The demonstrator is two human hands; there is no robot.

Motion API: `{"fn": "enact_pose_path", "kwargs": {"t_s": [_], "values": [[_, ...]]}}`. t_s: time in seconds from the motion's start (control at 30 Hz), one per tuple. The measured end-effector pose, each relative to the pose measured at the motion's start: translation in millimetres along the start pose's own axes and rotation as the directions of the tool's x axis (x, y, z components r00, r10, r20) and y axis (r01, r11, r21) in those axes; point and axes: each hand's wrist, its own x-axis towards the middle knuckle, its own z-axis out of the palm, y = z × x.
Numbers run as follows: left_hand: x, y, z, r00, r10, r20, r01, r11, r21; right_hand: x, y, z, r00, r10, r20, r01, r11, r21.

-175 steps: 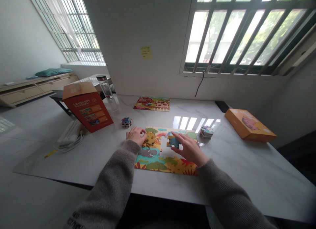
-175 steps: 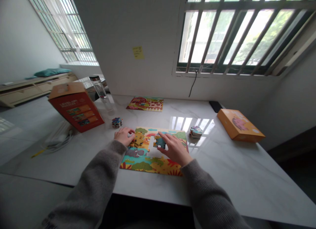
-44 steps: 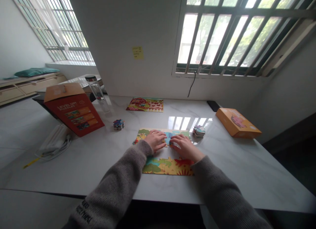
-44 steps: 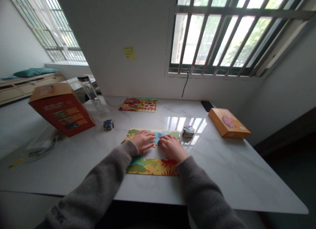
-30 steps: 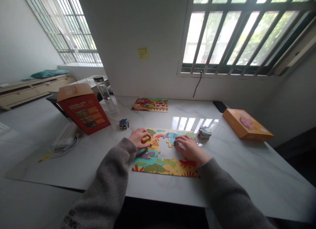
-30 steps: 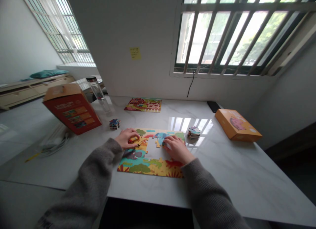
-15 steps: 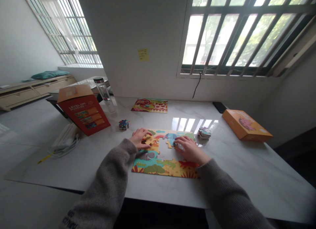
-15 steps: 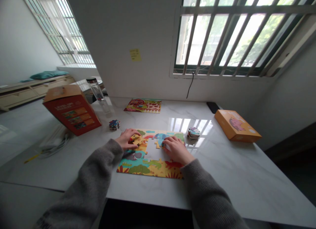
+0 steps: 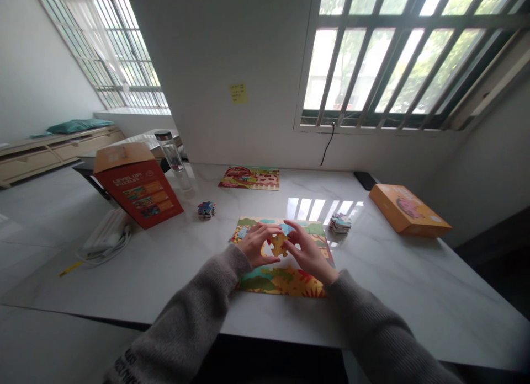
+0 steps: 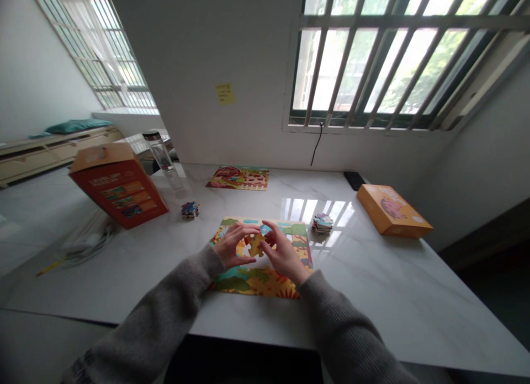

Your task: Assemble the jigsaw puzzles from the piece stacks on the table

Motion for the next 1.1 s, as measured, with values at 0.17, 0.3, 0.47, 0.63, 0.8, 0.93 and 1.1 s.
{"fn": "enact_pose_path", "kwargs": {"t_s": [0.17, 0.3, 0.47, 0.63, 0.8, 0.93, 1.1], "values": [[-1.3, -4.9, 2.9, 0.996, -0.009, -0.093, 0.012, 0.999, 0.032, 1.6, 6.4, 2.3, 0.998, 0.041, -0.049, -0.035, 0.993, 0.113], [-2.1, -11.3, 3.6, 0.983, -0.086, -0.159, 0.099, 0.993, 0.072, 2.7, 9.2, 0.9, 0.994, 0.1, -0.036, -0.091, 0.976, 0.199], [-1.1, -8.4, 1.4, 0.974, -0.116, -0.195, 0.138, 0.985, 0.101, 4.0, 11.6, 0.0, 0.987, 0.149, -0.058, -0.13, 0.959, 0.251], [-2.0, -6.1, 2.4, 0.986, -0.089, -0.143, 0.106, 0.988, 0.114, 2.2, -2.2, 1.5, 0.984, 0.176, -0.029, -0.144, 0.882, 0.448], [-3.7, -8.7, 6.9, 0.991, -0.086, -0.104, 0.101, 0.983, 0.151, 0.0, -9.1, 3.1, 0.982, 0.188, -0.001, -0.17, 0.889, 0.424], [-3.2, -10.1, 4.9, 0.989, -0.101, -0.107, 0.12, 0.976, 0.184, 1.8, 0.2, 1.6, 0.978, 0.207, -0.037, -0.177, 0.904, 0.389], [-1.6, -7.1, 0.5, 0.978, -0.126, -0.164, 0.154, 0.973, 0.171, 3.3, 5.2, 0.6, 0.965, 0.226, -0.136, -0.158, 0.908, 0.388]]}}
